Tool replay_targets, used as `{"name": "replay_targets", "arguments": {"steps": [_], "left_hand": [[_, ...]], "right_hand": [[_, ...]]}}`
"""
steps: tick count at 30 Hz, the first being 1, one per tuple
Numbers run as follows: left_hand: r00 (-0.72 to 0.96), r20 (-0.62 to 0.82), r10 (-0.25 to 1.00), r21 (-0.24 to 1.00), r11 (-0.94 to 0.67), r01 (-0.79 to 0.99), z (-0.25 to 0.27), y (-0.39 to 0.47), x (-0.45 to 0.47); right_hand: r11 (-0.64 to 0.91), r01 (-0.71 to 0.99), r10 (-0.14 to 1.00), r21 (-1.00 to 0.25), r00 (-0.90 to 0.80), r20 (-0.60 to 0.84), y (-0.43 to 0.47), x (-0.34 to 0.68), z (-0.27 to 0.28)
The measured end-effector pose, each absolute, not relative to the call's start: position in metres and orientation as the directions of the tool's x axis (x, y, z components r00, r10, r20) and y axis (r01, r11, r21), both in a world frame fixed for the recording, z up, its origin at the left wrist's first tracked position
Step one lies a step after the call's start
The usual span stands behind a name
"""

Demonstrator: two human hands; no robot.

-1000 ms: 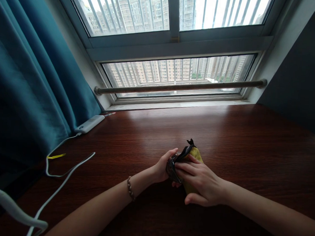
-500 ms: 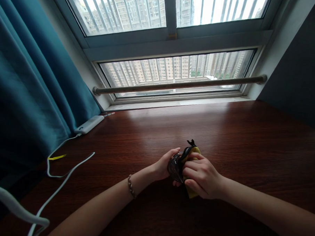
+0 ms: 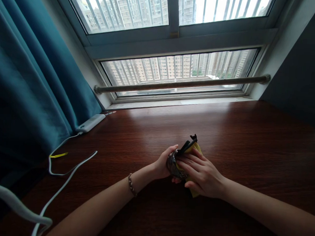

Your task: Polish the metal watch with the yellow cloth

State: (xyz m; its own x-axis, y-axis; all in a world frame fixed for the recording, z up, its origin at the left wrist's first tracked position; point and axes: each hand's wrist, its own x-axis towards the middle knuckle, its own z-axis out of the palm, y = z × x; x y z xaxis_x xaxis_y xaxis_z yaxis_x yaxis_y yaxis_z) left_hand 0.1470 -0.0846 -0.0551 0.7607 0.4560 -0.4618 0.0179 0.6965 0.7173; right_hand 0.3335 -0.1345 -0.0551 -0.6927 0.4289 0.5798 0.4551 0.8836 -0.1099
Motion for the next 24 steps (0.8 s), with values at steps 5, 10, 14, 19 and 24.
{"name": "replay_targets", "arguments": {"steps": [5,10,14,19,24], "left_hand": [[0.77,-0.389,0.506,0.77,0.637,-0.03,-0.059,-0.089,0.146],[0.786,-0.366,0.498,0.759,0.648,-0.058,-0.06,-0.088,0.145],[0.783,-0.379,0.494,0.77,0.637,-0.03,-0.059,-0.09,0.146],[0.804,-0.362,0.471,0.81,0.586,0.022,-0.059,-0.092,0.146],[0.814,-0.344,0.468,0.807,0.591,0.002,-0.063,-0.089,0.143]], "right_hand": [[0.88,0.407,0.472,-0.246,-0.683,0.558,-0.143,0.327,-0.045],[0.883,0.404,0.458,-0.239,-0.628,0.629,-0.146,0.324,-0.038],[0.87,0.455,0.451,-0.189,-0.58,0.678,-0.144,0.324,-0.044],[0.627,0.396,0.772,-0.671,-0.207,0.6,-0.142,0.327,-0.055],[-0.003,-0.278,0.969,-0.961,0.238,-0.071,-0.12,0.332,-0.061]]}}
